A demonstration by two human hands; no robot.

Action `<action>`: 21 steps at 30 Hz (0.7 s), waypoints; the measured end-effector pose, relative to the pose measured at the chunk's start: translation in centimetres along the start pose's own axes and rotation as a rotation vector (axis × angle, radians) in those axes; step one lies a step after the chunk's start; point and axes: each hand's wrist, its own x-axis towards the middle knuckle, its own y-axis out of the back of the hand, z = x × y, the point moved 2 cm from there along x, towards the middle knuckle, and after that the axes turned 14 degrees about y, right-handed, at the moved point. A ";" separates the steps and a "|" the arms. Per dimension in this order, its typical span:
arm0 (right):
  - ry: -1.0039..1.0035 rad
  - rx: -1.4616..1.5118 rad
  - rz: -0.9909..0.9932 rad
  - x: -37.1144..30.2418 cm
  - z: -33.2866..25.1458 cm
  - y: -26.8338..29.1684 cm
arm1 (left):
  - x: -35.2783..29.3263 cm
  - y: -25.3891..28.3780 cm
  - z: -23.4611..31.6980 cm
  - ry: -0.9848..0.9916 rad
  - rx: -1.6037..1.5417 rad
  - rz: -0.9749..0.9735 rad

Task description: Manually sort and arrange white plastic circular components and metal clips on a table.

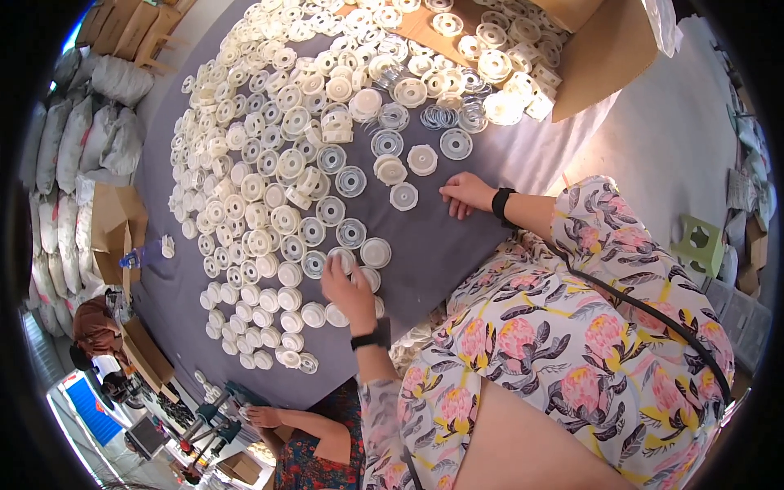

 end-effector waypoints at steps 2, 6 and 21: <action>0.002 0.000 -0.004 0.0 -0.2 -0.3 | 2.5 -2.5 3.0 -0.120 -0.200 -0.161; 0.015 -0.006 -0.032 0.3 -0.9 -1.6 | 3.8 -6.6 8.7 -0.383 -0.068 -0.220; 0.004 -0.015 -0.031 0.0 -0.6 -0.8 | 5.0 0.4 -8.7 0.719 -0.979 -0.041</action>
